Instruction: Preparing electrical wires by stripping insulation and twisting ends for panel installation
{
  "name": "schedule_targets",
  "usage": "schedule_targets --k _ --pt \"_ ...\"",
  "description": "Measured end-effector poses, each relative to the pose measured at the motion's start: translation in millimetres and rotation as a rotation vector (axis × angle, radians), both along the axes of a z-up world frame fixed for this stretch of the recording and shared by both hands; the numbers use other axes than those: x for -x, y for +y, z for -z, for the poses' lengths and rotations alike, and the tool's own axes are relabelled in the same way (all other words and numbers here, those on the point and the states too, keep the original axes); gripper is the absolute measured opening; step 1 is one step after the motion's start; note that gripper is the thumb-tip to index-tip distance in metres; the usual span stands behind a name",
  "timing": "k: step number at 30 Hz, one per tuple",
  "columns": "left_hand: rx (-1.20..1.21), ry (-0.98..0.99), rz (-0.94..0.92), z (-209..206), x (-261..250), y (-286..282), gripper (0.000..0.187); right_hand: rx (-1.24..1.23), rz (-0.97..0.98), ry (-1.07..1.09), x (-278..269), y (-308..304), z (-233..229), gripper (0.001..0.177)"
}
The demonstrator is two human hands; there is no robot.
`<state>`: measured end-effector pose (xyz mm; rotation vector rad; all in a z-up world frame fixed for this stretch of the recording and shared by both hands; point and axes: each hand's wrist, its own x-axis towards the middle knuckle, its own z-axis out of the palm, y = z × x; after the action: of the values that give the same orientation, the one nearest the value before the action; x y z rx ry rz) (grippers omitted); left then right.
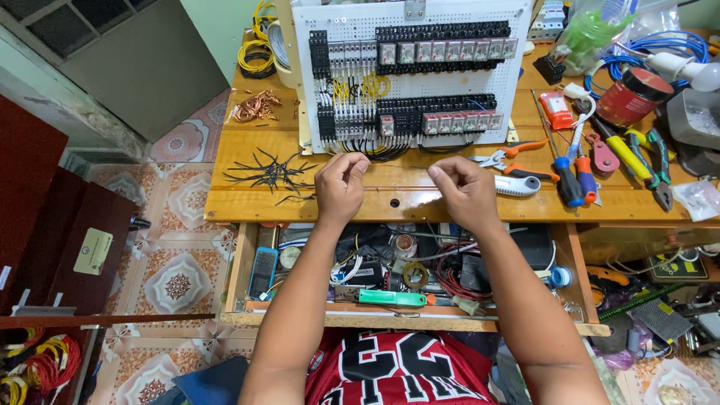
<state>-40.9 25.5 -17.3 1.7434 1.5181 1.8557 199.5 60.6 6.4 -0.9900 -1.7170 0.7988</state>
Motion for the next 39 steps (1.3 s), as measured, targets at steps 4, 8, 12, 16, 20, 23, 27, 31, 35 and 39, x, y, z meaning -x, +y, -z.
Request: schedule_targets --k 4,8,12,16,20,23,27,31,35,39 --pt "0.031 0.018 0.03 3 6 1 0.009 -0.153 0.028 0.006 -6 2 -14 0.006" --pt "-0.028 0.093 0.031 -31 9 -11 0.013 -0.206 -0.009 -0.038 -12 0 -29 0.006" --pt "-0.12 0.162 0.059 -72 -9 -30 0.032 -0.262 -0.121 -0.108 -5 -11 -46 0.005" --pt "-0.078 0.248 0.337 -69 -23 -30 0.04 -0.276 -0.198 -0.12 3 -18 -55 0.005" --pt "0.082 0.164 0.416 -57 -28 -28 0.019 -0.3 -0.206 -0.154 2 -21 -60 0.005" --pt "0.169 0.017 0.467 -44 -29 -27 0.013 -0.313 -0.196 -0.193 -1 -20 -59 0.005" --pt "0.361 -0.051 0.432 -13 -29 -22 0.016 -0.343 -0.187 -0.313 -4 -16 -48 0.008" --pt "0.444 -0.045 0.387 14 -23 -14 0.017 -0.245 -0.194 -0.317 -38 -1 -55 0.019" --pt "0.503 -0.296 0.381 9 -23 -18 0.015 -0.332 0.041 -0.511 -98 32 -26 0.023" --pt "0.511 -0.561 0.408 6 -26 -19 0.017 -0.228 0.08 -0.811 -122 45 -2 0.035"
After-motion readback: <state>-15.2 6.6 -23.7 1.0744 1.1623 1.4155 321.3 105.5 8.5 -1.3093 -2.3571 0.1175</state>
